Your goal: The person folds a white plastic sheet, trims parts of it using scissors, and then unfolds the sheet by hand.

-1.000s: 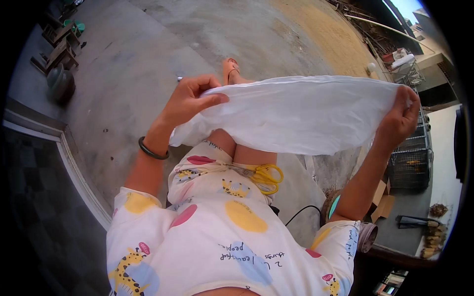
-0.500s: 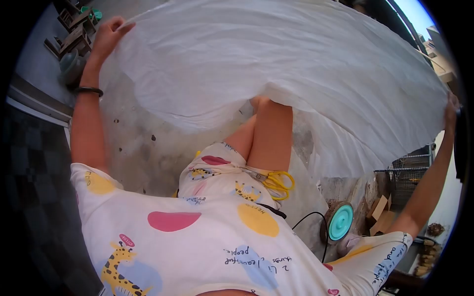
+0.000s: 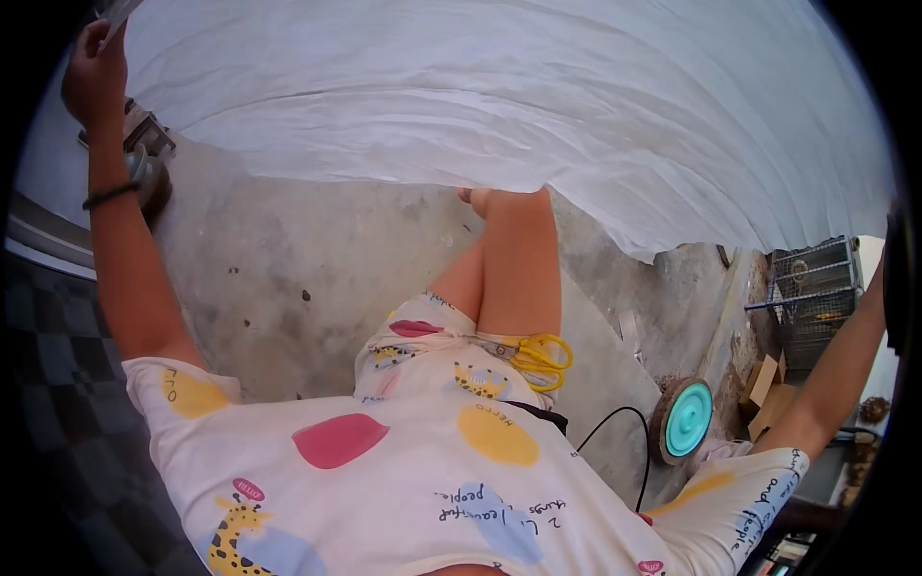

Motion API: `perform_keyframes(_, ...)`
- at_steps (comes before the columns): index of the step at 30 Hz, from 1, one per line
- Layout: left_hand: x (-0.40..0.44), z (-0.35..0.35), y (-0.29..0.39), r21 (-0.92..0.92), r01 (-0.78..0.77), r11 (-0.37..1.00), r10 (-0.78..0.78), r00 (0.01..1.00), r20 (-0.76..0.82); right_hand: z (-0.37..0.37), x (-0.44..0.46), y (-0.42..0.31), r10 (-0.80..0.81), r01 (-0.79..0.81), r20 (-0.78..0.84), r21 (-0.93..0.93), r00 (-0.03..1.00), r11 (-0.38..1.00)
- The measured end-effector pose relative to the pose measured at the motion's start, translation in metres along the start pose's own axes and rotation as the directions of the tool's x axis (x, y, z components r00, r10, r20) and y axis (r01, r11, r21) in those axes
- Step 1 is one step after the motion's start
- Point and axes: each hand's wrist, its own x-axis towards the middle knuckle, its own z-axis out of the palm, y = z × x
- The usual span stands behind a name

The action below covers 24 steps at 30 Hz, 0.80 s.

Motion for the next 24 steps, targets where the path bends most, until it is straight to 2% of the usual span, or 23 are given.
perform_keyframes(2,-0.023,-0.029,0.023,-0.111,0.070,0.991,-0.078,0.994,-0.071,0.017,-0.022,0.075,-0.013,-0.003,0.082,0.200,0.997,0.980)
perform_keyframes(3,-0.044,-0.046,0.046,-0.319,0.112,0.941,-0.107,0.994,0.034,0.022,-0.045,0.110,-0.025,-0.013,0.124,0.297,0.992,0.955)
perform_keyframes(4,-0.067,-0.065,0.068,-0.507,0.168,0.845,-0.109,0.983,0.145,0.016,-0.079,0.133,0.196,-0.306,0.263,0.491,0.945,0.816)
perform_keyframes(5,-0.088,-0.092,0.076,-0.608,0.382,0.696,-0.035,0.864,0.503,0.010,-0.121,0.154,0.359,-0.562,0.433,0.607,0.827,0.561)
perform_keyframes(6,-0.110,-0.114,0.097,-0.559,0.470,0.684,0.098,0.699,0.708,0.002,-0.164,0.173,0.440,-0.743,0.614,0.628,0.655,0.230)
perform_keyframes(7,-0.133,-0.134,0.105,-0.540,0.435,0.721,0.302,0.504,0.809,-0.010,-0.201,0.191,0.428,-0.823,0.780,0.553,0.457,-0.129)
perform_keyframes(8,-0.146,-0.150,0.136,-0.538,0.416,0.733,0.396,0.382,0.835,-0.044,-0.240,0.190,0.471,-0.851,0.788,0.508,0.397,-0.131)
perform_keyframes(9,-0.164,-0.163,0.142,-0.460,0.635,0.620,0.455,0.187,0.871,-0.072,-0.270,0.178,0.557,-0.915,0.782,0.394,0.280,-0.093)
perform_keyframes(11,-0.184,-0.179,0.157,-0.462,0.651,0.602,0.654,-0.070,0.754,-0.084,-0.339,0.203,0.624,-0.959,0.751,0.283,0.215,-0.010)
perform_keyframes(12,-0.186,-0.184,0.162,-0.437,0.677,0.593,0.703,-0.170,0.691,-0.078,-0.364,0.225,0.603,-0.953,0.753,0.300,0.263,0.041)
perform_keyframes(14,-0.190,-0.190,0.164,-0.383,0.714,0.586,0.774,-0.352,0.527,-0.093,-0.369,0.227,0.573,-0.973,0.787,0.194,0.229,0.123)
perform_keyframes(17,-0.195,-0.191,0.152,-0.351,0.808,0.474,0.860,-0.339,0.382,-0.119,-0.385,0.226,0.538,-0.971,0.829,0.021,0.151,0.240)
perform_keyframes(18,-0.192,-0.190,0.151,-0.344,0.804,0.485,0.857,-0.358,0.370,-0.128,-0.388,0.226,0.529,-0.959,0.840,-0.037,0.122,0.281)
perform_keyframes(20,-0.176,-0.194,0.161,-0.321,0.797,0.512,0.845,-0.401,0.353,-0.131,-0.391,0.232,0.418,-0.910,0.890,-0.007,0.183,0.414)
perform_keyframes(21,-0.170,-0.193,0.159,-0.342,0.798,0.497,0.850,-0.369,0.376,-0.132,-0.390,0.229,0.355,-0.879,0.912,0.015,0.208,0.477)
perform_keyframes(23,-0.159,-0.193,0.162,-0.379,0.794,0.475,0.852,-0.308,0.423,-0.128,-0.388,0.228,0.272,-0.901,0.948,0.030,0.163,0.433)
perform_keyframes(24,-0.157,-0.198,0.158,-0.501,0.705,0.502,0.783,-0.125,0.609,-0.132,-0.383,0.219,0.231,-0.912,0.963,0.037,0.143,0.409)
